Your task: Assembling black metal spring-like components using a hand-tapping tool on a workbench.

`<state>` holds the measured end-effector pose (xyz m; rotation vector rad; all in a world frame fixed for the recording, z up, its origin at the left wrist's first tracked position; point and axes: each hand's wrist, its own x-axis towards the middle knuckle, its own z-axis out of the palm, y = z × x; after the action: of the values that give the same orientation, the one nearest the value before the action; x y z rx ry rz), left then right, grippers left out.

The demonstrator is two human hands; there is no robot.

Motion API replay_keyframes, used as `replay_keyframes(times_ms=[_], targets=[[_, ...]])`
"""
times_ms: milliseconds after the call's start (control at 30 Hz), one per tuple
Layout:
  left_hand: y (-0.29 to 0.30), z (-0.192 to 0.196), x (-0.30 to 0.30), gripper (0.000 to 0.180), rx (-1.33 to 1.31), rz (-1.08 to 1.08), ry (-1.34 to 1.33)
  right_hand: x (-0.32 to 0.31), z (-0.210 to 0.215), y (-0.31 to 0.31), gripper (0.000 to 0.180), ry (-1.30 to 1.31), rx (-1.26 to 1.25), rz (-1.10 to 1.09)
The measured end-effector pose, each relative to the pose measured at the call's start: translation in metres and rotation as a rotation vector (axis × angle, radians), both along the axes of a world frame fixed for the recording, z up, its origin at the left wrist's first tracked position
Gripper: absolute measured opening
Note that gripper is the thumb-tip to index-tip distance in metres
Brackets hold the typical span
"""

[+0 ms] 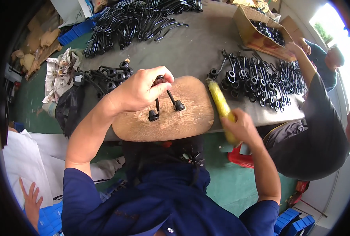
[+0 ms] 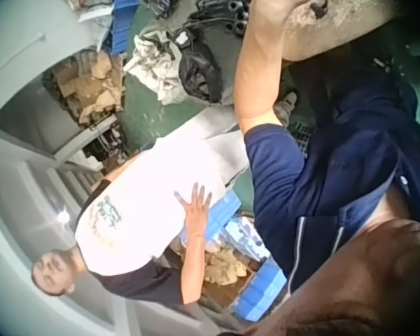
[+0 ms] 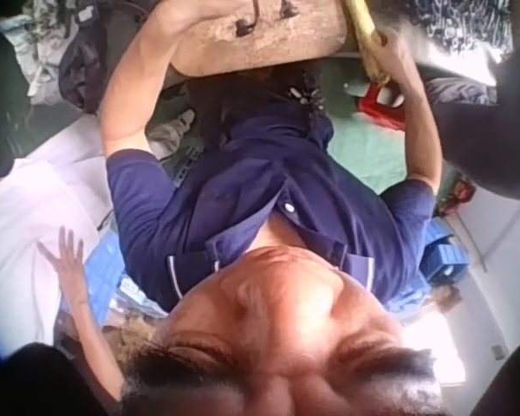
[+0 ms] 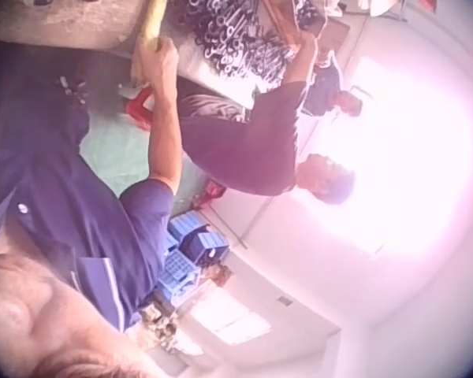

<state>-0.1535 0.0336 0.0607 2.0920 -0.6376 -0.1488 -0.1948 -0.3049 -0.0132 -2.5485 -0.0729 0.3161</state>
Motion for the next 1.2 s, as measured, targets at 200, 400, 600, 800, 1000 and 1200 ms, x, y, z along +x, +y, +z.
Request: replay_keyframes(times_ms=[200, 400, 600, 800, 1000, 1200], targets=[[0.003, 0.013, -0.012, 0.013, -0.035, 0.139, -0.147, -0.088, -0.040, 0.030, 0.050, 0.803, 1.491, -0.633], [0.003, 0.012, -0.004, 0.012, 0.001, 0.078, -0.216, -0.116, -0.025, 0.058, 0.030, 0.682, 1.257, -0.633], [0.008, 0.014, -0.005, 0.013, 0.015, 0.068, -0.185, -0.101, 0.100, 0.114, 0.030, -0.384, 1.100, -0.196], [0.000, 0.008, -0.001, 0.012, 0.003, 0.078, -0.276, -0.099, 0.008, 0.117, 0.021, 0.468, 0.847, -0.289], [0.017, -0.002, 0.007, 0.016, -0.011, 0.092, -0.289, -0.110, 0.068, 0.137, 0.020, -0.001, 0.953, -0.063], [0.014, 0.008, 0.017, 0.019, 0.100, 0.099, -0.238, -0.122, 0.006, 0.138, 0.025, 0.478, 0.544, 0.022]])
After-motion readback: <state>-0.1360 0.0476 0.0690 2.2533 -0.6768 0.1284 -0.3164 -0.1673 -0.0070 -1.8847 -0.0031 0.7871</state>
